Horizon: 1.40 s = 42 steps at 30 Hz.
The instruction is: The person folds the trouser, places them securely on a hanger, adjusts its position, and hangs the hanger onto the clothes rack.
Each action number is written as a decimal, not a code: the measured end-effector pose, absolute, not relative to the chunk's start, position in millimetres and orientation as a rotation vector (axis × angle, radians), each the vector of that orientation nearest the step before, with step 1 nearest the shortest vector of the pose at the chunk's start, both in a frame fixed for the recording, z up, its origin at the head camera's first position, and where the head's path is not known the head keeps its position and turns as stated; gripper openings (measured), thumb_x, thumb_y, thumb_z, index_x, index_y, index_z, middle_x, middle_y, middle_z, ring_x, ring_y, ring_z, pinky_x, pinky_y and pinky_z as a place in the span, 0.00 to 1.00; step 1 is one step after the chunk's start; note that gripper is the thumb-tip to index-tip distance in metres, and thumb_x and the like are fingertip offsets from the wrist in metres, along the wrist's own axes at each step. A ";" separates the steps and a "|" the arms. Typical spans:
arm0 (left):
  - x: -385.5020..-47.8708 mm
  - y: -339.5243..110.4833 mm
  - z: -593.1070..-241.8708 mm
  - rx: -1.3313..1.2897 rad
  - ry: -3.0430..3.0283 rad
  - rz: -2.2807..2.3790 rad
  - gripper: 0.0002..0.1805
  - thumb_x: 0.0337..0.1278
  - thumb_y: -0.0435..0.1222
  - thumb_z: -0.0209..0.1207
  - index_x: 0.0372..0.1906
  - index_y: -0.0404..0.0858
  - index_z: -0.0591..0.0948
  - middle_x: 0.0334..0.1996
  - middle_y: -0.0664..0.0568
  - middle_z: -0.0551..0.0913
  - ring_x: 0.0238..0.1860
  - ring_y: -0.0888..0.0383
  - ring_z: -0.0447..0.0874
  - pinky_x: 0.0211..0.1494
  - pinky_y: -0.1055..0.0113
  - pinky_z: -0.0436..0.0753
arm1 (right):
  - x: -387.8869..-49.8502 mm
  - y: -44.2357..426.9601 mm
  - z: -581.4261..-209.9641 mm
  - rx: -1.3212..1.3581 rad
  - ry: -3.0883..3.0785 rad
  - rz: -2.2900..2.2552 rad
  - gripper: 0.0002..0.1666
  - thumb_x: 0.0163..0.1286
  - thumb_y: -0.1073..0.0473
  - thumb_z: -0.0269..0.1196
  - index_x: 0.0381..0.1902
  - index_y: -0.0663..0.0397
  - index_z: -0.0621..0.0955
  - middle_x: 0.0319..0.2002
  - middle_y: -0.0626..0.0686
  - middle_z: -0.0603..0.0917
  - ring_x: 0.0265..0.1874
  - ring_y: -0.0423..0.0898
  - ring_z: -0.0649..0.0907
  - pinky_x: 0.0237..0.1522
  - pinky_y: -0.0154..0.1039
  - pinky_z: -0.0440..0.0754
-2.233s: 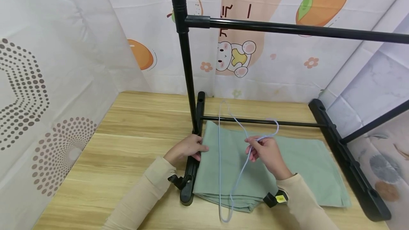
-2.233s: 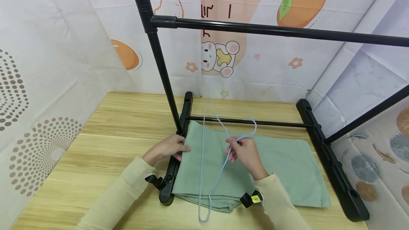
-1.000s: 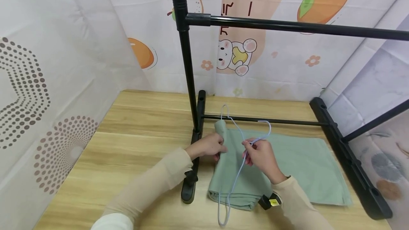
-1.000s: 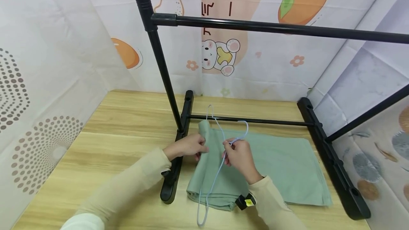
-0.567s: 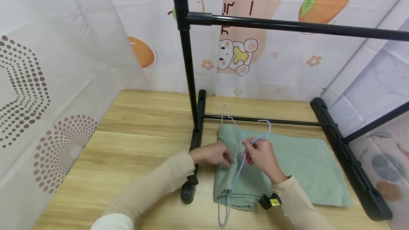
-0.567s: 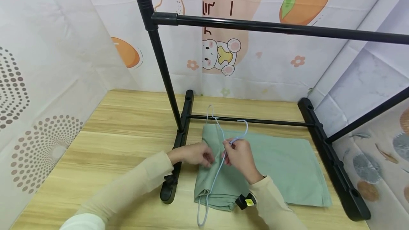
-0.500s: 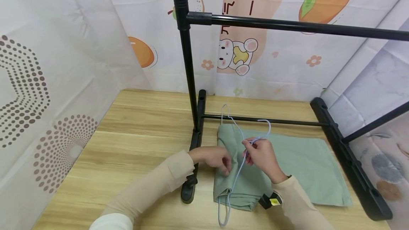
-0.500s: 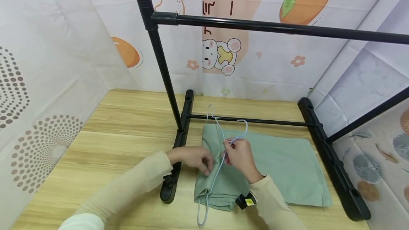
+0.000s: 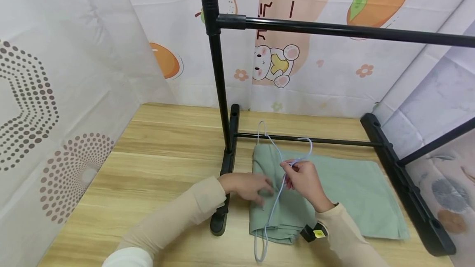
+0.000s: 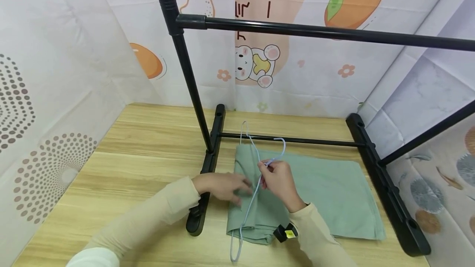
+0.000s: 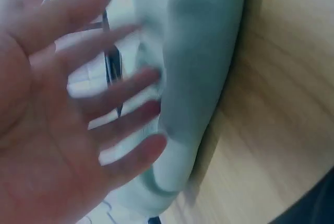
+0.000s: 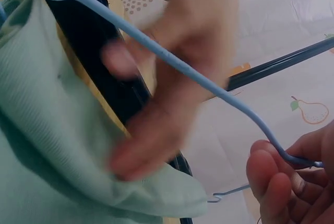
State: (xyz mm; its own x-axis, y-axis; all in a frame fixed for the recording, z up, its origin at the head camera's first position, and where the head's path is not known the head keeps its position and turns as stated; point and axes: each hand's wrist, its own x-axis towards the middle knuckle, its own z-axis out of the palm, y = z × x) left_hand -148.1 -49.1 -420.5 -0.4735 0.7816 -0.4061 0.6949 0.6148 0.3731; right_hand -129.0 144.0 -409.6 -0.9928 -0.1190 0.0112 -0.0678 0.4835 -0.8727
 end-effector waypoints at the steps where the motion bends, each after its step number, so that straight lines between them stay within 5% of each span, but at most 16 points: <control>1: -151.7 -49.8 -421.1 1.136 2.345 0.252 0.25 0.64 0.45 0.60 0.65 0.47 0.75 0.70 0.49 0.67 0.70 0.53 0.66 0.71 0.62 0.70 | -129.0 144.5 -410.0 -0.167 2.661 -1.564 0.14 0.71 0.62 0.59 0.41 0.71 0.84 0.13 0.54 0.81 0.08 0.42 0.77 0.11 0.35 0.75; 6: -172.9 -51.3 -422.7 0.987 2.564 0.290 0.31 0.66 0.43 0.59 0.70 0.38 0.68 0.75 0.43 0.59 0.75 0.48 0.59 0.74 0.57 0.65 | -128.9 145.0 -411.5 -0.175 2.668 -1.565 0.14 0.71 0.62 0.59 0.41 0.71 0.85 0.13 0.54 0.81 0.08 0.42 0.77 0.12 0.35 0.76; 13: -191.1 -48.2 -426.7 0.948 2.589 0.061 0.35 0.67 0.46 0.58 0.74 0.41 0.62 0.77 0.44 0.52 0.79 0.47 0.47 0.77 0.50 0.59 | -128.5 144.3 -410.0 -0.226 2.722 -1.475 0.15 0.71 0.60 0.60 0.40 0.69 0.85 0.10 0.50 0.77 0.05 0.39 0.71 0.11 0.35 0.72; 20: -191.0 -50.6 -426.0 0.916 2.574 0.008 0.31 0.65 0.48 0.58 0.71 0.52 0.67 0.78 0.47 0.50 0.79 0.47 0.43 0.76 0.46 0.57 | -126.8 141.6 -409.2 -0.389 2.751 -1.393 0.19 0.67 0.58 0.65 0.17 0.62 0.80 0.13 0.53 0.80 0.09 0.38 0.73 0.15 0.32 0.71; 25: -195.4 -55.5 -428.1 0.901 2.537 0.201 0.30 0.65 0.47 0.59 0.70 0.49 0.69 0.78 0.46 0.50 0.79 0.45 0.41 0.77 0.46 0.57 | -121.3 141.7 -410.7 -0.504 2.743 -1.336 0.13 0.66 0.57 0.66 0.25 0.58 0.79 0.15 0.52 0.78 0.10 0.36 0.72 0.14 0.33 0.70; 36: -190.5 -74.1 -411.0 0.710 2.508 0.716 0.24 0.69 0.44 0.55 0.64 0.37 0.75 0.68 0.44 0.71 0.71 0.47 0.66 0.72 0.52 0.67 | -122.9 136.6 -405.6 -0.541 2.747 -1.258 0.14 0.67 0.56 0.65 0.41 0.63 0.84 0.18 0.56 0.83 0.11 0.36 0.71 0.14 0.32 0.69; 42: -190.7 -87.4 -414.2 0.491 2.535 1.043 0.20 0.70 0.41 0.53 0.60 0.35 0.79 0.59 0.44 0.80 0.60 0.48 0.78 0.62 0.53 0.78 | -120.0 129.8 -407.6 -0.554 2.863 -1.290 0.09 0.66 0.57 0.66 0.36 0.58 0.87 0.16 0.47 0.81 0.12 0.33 0.72 0.15 0.31 0.72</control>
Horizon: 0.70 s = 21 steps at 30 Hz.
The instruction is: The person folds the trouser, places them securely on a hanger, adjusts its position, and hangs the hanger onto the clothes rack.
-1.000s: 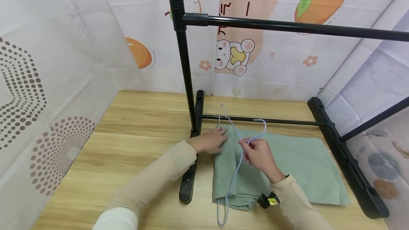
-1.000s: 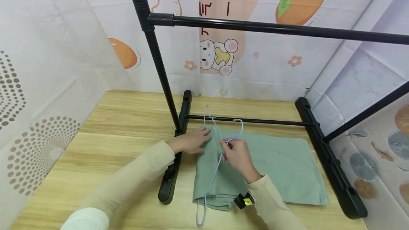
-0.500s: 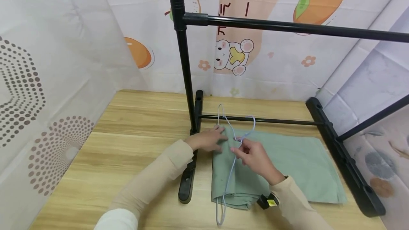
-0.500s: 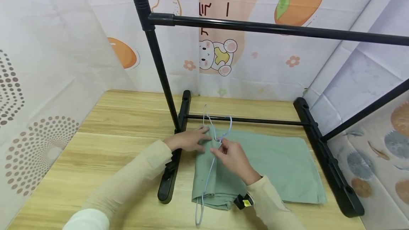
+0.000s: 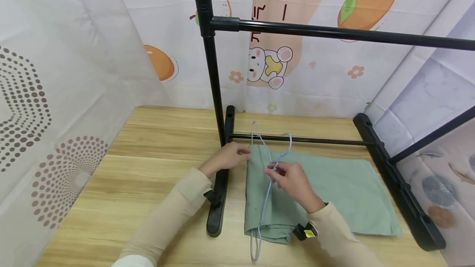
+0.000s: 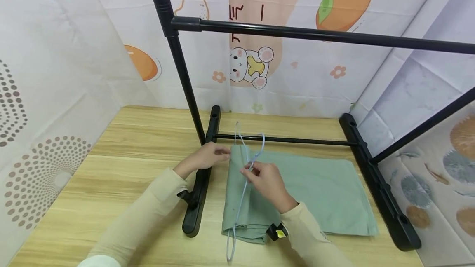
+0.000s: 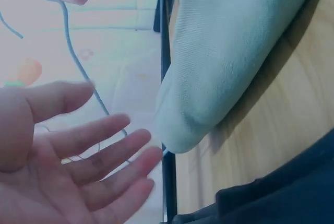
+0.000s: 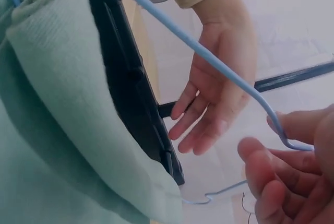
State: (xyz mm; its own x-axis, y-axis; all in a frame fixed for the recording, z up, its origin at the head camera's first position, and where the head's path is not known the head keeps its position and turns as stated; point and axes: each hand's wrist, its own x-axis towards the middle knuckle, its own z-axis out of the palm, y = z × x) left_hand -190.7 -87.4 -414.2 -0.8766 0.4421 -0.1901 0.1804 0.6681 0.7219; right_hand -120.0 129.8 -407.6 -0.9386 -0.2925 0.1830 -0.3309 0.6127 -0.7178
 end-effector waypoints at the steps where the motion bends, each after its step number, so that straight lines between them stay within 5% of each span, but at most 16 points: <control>1: -191.0 -89.0 -414.8 0.458 2.525 1.099 0.20 0.70 0.41 0.53 0.59 0.35 0.79 0.56 0.44 0.82 0.56 0.49 0.81 0.58 0.54 0.80 | -119.7 128.0 -408.5 0.546 -2.752 1.229 0.09 0.65 0.57 0.66 0.35 0.58 0.87 0.16 0.46 0.81 0.13 0.32 0.72 0.15 0.31 0.72; 5: -192.3 -92.8 -416.3 0.330 2.449 1.276 0.19 0.70 0.41 0.53 0.57 0.35 0.81 0.50 0.46 0.86 0.45 0.54 0.85 0.50 0.58 0.83 | -118.4 120.5 -411.0 0.607 -2.685 1.123 0.08 0.63 0.57 0.69 0.34 0.58 0.87 0.20 0.47 0.84 0.15 0.30 0.72 0.18 0.28 0.73; 9: -192.6 -94.8 -415.6 0.233 2.372 1.410 0.18 0.71 0.41 0.53 0.54 0.34 0.82 0.46 0.43 0.87 0.39 0.58 0.86 0.52 0.54 0.83 | -115.4 115.3 -411.5 0.690 -2.679 1.053 0.11 0.58 0.57 0.72 0.31 0.58 0.83 0.35 0.53 0.88 0.17 0.32 0.74 0.20 0.26 0.74; 21: -191.0 -99.2 -415.2 0.094 2.221 1.560 0.19 0.71 0.41 0.53 0.55 0.32 0.81 0.43 0.40 0.86 0.32 0.60 0.84 0.48 0.54 0.83 | -104.2 106.1 -414.3 0.941 -2.656 0.744 0.36 0.54 0.50 0.75 0.57 0.59 0.77 0.46 0.52 0.79 0.26 0.38 0.78 0.25 0.25 0.73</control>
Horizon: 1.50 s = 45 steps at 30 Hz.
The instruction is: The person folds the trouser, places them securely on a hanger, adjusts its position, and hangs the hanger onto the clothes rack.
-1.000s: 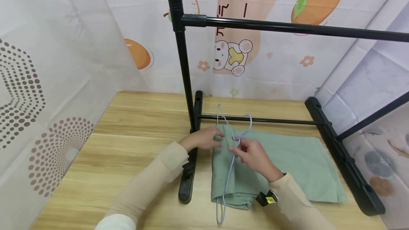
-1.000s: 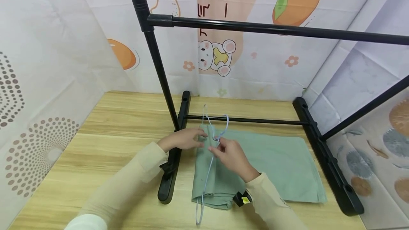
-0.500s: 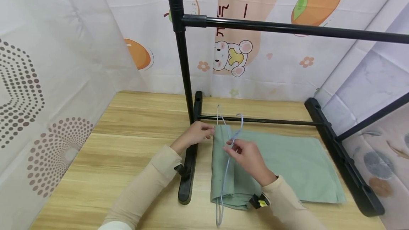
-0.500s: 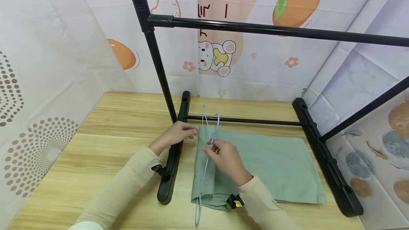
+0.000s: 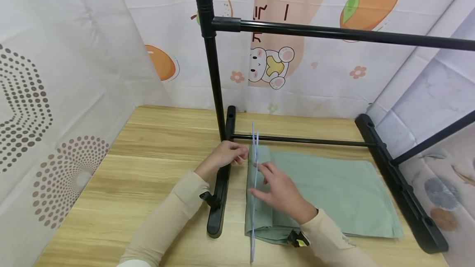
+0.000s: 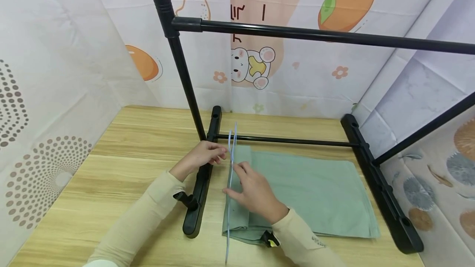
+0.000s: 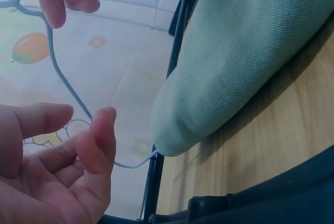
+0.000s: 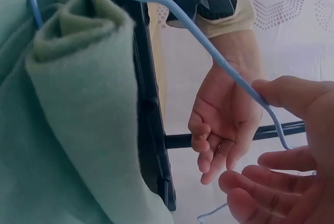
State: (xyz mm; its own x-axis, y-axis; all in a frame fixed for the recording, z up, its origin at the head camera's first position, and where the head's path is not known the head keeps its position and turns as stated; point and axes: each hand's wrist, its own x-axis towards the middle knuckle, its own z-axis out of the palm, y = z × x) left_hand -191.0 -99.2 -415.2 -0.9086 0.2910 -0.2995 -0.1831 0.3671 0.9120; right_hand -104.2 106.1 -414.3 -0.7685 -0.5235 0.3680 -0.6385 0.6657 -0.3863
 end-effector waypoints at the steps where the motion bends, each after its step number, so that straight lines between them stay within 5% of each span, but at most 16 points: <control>1: -190.8 -99.4 -415.2 0.086 2.216 1.571 0.19 0.71 0.41 0.53 0.54 0.32 0.82 0.41 0.41 0.86 0.31 0.60 0.84 0.45 0.56 0.83 | -103.2 104.9 -415.1 0.958 -2.650 0.733 0.36 0.54 0.49 0.75 0.57 0.59 0.77 0.46 0.52 0.79 0.26 0.38 0.78 0.25 0.26 0.74; 8: -190.3 -101.7 -417.8 0.044 2.145 1.660 0.17 0.72 0.40 0.50 0.48 0.33 0.84 0.38 0.40 0.86 0.26 0.63 0.82 0.34 0.69 0.78 | -95.5 95.1 -423.1 1.082 -2.607 0.645 0.27 0.56 0.50 0.73 0.50 0.58 0.81 0.42 0.50 0.80 0.26 0.39 0.80 0.26 0.24 0.74; 16: -185.7 -107.2 -416.6 0.027 2.018 1.753 0.23 0.72 0.45 0.51 0.50 0.28 0.82 0.25 0.56 0.85 0.22 0.66 0.79 0.25 0.73 0.72 | -87.4 83.6 -432.7 1.233 -2.535 0.594 0.10 0.59 0.54 0.71 0.33 0.53 0.83 0.25 0.44 0.80 0.22 0.34 0.76 0.25 0.25 0.73; 27: -183.8 -113.2 -417.7 0.035 1.913 1.847 0.20 0.71 0.37 0.52 0.51 0.22 0.79 0.20 0.59 0.82 0.19 0.67 0.77 0.18 0.80 0.71 | -83.8 79.4 -441.0 1.217 -2.666 0.822 0.07 0.63 0.55 0.68 0.34 0.52 0.85 0.23 0.42 0.80 0.22 0.29 0.74 0.26 0.22 0.71; 33: -183.0 -115.5 -417.2 0.010 1.871 1.901 0.20 0.70 0.34 0.52 0.51 0.16 0.75 0.18 0.60 0.80 0.20 0.68 0.76 0.21 0.78 0.73 | -96.4 92.2 -435.5 0.954 -2.828 1.096 0.07 0.67 0.57 0.64 0.36 0.54 0.86 0.29 0.45 0.85 0.25 0.30 0.75 0.27 0.26 0.74; 45: -182.5 -119.7 -420.9 0.014 1.896 1.873 0.14 0.71 0.35 0.51 0.43 0.24 0.79 0.15 0.58 0.79 0.14 0.69 0.73 0.15 0.80 0.67 | -134.6 127.9 -442.8 0.233 -2.851 1.329 0.15 0.67 0.57 0.65 0.48 0.61 0.84 0.35 0.55 0.85 0.35 0.46 0.82 0.33 0.34 0.78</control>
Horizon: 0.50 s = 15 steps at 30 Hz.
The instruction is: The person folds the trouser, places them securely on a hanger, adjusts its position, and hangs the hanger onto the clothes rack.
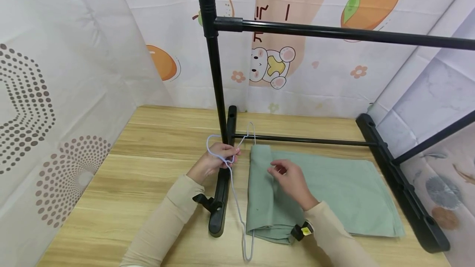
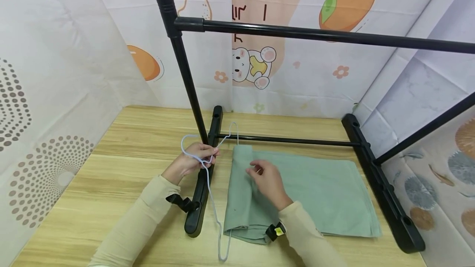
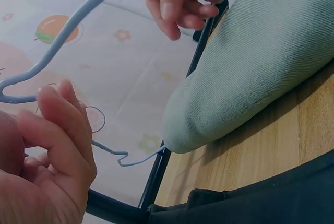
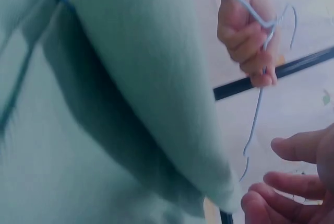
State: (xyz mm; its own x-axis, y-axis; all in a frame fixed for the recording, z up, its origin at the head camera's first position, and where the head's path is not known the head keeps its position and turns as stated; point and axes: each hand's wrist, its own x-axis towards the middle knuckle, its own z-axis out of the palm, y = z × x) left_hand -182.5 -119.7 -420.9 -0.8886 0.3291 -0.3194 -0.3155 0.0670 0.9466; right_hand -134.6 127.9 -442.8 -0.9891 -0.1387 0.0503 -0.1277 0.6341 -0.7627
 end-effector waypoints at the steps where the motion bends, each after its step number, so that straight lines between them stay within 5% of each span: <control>1: -182.6 -120.0 -421.0 0.017 1.892 1.870 0.14 0.71 0.35 0.51 0.42 0.24 0.78 0.15 0.58 0.79 0.13 0.70 0.73 0.15 0.80 0.66 | -137.0 130.1 -444.1 -0.205 2.825 -1.314 0.17 0.67 0.57 0.65 0.49 0.61 0.83 0.36 0.56 0.85 0.35 0.47 0.82 0.33 0.35 0.78; 7: -182.7 -121.3 -421.0 0.040 1.872 1.882 0.14 0.72 0.33 0.50 0.43 0.23 0.77 0.15 0.57 0.79 0.13 0.70 0.72 0.14 0.81 0.66 | -146.9 137.5 -451.8 -0.118 2.774 -1.320 0.20 0.66 0.57 0.66 0.51 0.64 0.82 0.38 0.59 0.85 0.37 0.50 0.82 0.35 0.38 0.79; 15: -182.9 -121.8 -421.9 0.034 1.841 1.904 0.15 0.71 0.33 0.50 0.44 0.21 0.77 0.16 0.55 0.79 0.13 0.69 0.73 0.15 0.81 0.67 | -146.8 137.1 -459.9 -0.018 2.456 -1.474 0.27 0.67 0.56 0.65 0.56 0.72 0.77 0.37 0.61 0.86 0.27 0.42 0.82 0.30 0.37 0.83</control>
State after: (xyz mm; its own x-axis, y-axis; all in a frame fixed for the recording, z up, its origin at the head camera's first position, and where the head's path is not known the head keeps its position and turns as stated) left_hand -182.9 -121.8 -421.9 -0.8806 0.3571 -0.3115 -0.3234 0.0276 0.9459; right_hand -146.8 137.1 -459.9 -0.9617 -0.1515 -0.2286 0.1305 0.4804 -0.8673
